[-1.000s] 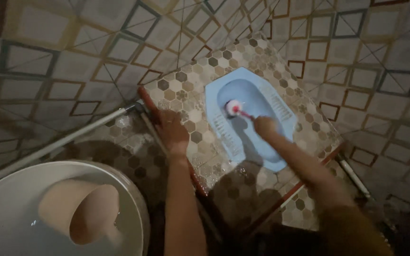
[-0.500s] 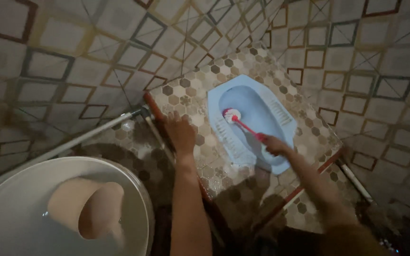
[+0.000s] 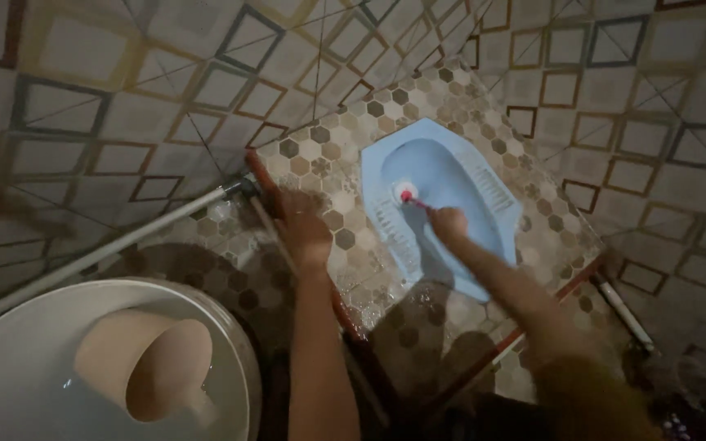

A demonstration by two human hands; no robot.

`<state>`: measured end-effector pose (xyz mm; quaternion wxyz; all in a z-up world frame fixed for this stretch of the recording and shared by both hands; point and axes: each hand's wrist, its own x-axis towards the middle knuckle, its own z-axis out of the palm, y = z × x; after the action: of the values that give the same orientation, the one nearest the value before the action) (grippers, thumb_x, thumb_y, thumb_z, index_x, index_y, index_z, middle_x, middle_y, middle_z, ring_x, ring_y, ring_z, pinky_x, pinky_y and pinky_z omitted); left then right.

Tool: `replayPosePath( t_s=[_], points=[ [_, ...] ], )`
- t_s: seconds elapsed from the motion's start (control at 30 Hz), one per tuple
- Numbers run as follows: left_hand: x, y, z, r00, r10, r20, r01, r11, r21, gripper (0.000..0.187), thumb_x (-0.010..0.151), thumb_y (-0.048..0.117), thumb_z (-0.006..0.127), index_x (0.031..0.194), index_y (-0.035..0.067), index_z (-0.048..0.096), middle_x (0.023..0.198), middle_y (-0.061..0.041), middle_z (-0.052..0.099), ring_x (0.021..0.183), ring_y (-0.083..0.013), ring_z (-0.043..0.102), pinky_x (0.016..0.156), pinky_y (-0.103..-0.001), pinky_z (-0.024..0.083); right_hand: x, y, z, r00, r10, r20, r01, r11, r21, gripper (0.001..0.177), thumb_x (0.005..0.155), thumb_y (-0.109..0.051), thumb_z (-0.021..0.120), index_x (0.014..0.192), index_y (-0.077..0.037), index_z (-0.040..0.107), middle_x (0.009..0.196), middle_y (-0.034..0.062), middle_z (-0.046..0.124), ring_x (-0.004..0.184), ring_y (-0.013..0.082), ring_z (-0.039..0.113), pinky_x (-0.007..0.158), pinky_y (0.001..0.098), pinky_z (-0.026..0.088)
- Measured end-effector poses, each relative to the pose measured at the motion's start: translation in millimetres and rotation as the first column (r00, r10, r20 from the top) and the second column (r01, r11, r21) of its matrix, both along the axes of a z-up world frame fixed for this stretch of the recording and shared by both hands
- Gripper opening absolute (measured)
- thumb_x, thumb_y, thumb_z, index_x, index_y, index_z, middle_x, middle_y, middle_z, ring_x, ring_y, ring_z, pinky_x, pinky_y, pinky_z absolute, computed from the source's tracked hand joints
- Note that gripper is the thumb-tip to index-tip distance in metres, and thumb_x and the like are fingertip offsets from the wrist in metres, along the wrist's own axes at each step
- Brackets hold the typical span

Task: Scrubbing a squat toilet with a brush and rinsing it with water using a scoop.

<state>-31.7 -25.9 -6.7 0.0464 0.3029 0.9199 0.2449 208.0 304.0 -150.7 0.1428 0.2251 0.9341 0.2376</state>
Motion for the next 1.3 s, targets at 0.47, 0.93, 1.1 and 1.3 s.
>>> replayPosePath(
  t_s=[0.47, 0.93, 1.1, 1.3],
  points=[
    [4.8, 18.9, 10.6, 0.999, 0.051, -0.019, -0.051, 0.998, 0.027, 0.045, 0.088, 0.025, 0.064, 0.132, 0.015, 0.063, 0.151, -0.016, 0.052, 0.148, -0.0401, 0.036, 0.117, -0.064, 0.026, 84.2, 7.5, 66.9, 0.724, -0.663, 0.189, 0.094, -0.176, -0.98, 0.043, 0.104, -0.031, 0.055, 0.147, -0.033, 0.056, 0.069, -0.0007, 0.052, 0.051, 0.0108, 0.046, 0.039, 0.0293, 0.034],
    [4.9, 7.1, 7.7, 1.0, 0.001, 0.022, 0.001, 0.995, -0.1, 0.048, 0.094, 0.023, 0.058, 0.142, 0.016, 0.058, 0.157, -0.012, 0.043, 0.154, -0.0329, 0.025, 0.118, -0.065, 0.024, -27.2, 9.9, 146.1, 0.979, -0.064, 0.194, 0.145, 0.887, -0.438, 0.027, 0.092, -0.023, 0.061, 0.117, -0.021, 0.07, 0.108, 0.0148, 0.075, 0.1, 0.0375, 0.071, 0.084, 0.0515, 0.057],
    [6.3, -6.8, 18.4, 1.0, 0.013, 0.002, -0.013, 1.0, 0.02, 0.042, 0.09, 0.021, 0.059, 0.132, 0.017, 0.064, 0.156, -0.014, 0.044, 0.15, -0.034, 0.026, 0.115, -0.066, 0.023, -27.4, 2.9, -2.2, 0.947, -0.307, -0.096, 0.252, 0.893, -0.373, 0.028, 0.098, -0.022, 0.05, 0.113, -0.016, 0.073, 0.108, 0.0166, 0.074, 0.097, 0.0375, 0.073, 0.074, 0.0533, 0.06],
    [0.3, -5.3, 20.9, 0.999, 0.039, 0.014, -0.04, 0.994, 0.103, 0.037, 0.091, 0.02, 0.058, 0.127, 0.013, 0.066, 0.153, -0.016, 0.047, 0.151, -0.0352, 0.027, 0.117, -0.068, 0.022, 30.4, -49.5, 58.8, 0.979, -0.202, 0.013, 0.197, 0.935, -0.297, 0.033, 0.111, -0.027, 0.04, 0.134, -0.016, 0.06, 0.09, 0.0112, 0.078, 0.075, 0.0335, 0.076, 0.059, 0.0511, 0.057]
  ],
)
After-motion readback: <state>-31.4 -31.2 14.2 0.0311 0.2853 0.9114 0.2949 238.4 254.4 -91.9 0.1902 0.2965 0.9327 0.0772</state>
